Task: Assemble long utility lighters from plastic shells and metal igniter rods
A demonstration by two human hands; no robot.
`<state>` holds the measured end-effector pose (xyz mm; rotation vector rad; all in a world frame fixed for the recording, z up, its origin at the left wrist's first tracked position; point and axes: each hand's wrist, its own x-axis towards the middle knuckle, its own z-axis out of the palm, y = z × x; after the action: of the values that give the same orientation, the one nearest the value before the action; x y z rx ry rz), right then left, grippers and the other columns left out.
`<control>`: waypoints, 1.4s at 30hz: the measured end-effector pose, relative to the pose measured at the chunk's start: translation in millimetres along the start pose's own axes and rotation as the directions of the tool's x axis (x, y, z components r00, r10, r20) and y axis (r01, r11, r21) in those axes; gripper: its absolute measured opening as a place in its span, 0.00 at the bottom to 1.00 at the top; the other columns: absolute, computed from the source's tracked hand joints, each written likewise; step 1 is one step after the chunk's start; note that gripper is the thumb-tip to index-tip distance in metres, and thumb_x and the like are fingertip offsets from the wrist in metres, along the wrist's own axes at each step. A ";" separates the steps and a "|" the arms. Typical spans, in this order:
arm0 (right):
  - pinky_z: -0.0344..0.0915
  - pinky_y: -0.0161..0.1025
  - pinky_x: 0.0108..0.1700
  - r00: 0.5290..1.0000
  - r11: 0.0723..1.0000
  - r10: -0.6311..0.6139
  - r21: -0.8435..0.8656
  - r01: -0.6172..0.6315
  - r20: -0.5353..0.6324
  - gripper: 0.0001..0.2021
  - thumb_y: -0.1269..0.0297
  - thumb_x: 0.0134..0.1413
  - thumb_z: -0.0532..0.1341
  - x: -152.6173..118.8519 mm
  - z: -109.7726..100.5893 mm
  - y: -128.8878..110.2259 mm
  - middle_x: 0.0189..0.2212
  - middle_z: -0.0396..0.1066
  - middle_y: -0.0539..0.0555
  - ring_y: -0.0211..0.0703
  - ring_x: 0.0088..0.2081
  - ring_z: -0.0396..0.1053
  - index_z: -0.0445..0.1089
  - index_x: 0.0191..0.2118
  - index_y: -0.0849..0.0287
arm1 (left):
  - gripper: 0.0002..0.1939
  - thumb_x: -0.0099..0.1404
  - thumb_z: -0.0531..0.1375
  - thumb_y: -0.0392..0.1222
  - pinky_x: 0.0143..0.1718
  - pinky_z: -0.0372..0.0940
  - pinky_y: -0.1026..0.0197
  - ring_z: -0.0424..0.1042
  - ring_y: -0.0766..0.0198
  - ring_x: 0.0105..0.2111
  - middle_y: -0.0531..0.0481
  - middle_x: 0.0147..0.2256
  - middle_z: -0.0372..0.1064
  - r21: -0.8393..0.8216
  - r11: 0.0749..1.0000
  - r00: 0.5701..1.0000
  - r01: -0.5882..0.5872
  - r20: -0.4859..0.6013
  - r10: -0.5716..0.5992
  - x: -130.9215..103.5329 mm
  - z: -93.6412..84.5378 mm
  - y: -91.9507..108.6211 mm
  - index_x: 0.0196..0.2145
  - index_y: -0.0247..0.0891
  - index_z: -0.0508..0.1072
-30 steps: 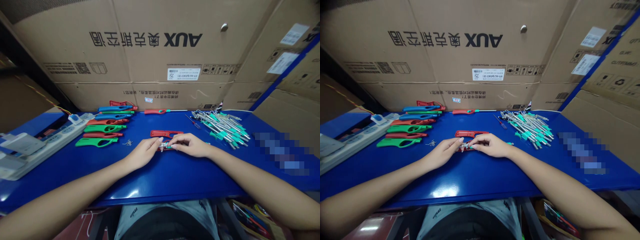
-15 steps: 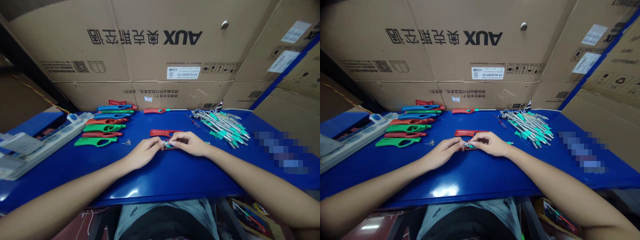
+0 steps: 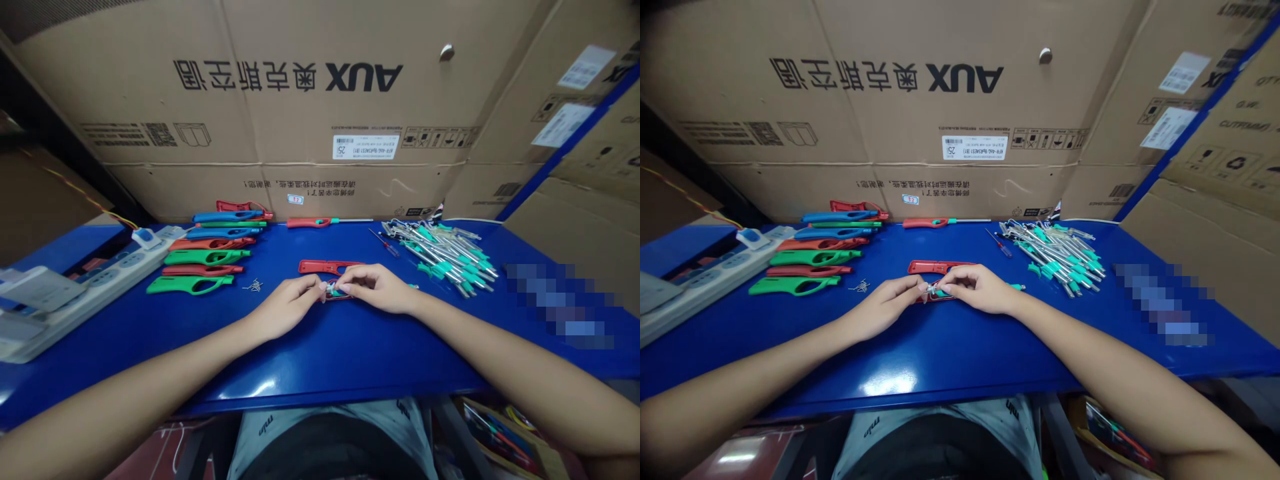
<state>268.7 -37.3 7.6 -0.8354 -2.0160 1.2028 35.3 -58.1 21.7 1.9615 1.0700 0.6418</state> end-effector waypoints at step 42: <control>0.53 0.33 0.26 0.985 0.985 0.163 0.060 -0.160 -0.051 0.20 0.46 0.54 0.63 -0.4 12.2 -8.5 0.20 0.60 0.45 0.32 0.22 0.55 0.69 0.31 0.61 | 0.19 0.73 0.50 0.53 0.26 0.51 0.64 0.61 0.67 0.24 0.57 0.24 0.64 0.172 0.985 0.999 -0.029 -0.028 0.034 -1.9 9.2 -2.7 0.32 0.38 0.71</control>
<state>257.7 -46.9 10.6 -1.0092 -1.8904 1.3042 39.8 -62.5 14.3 2.1264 1.1480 0.6155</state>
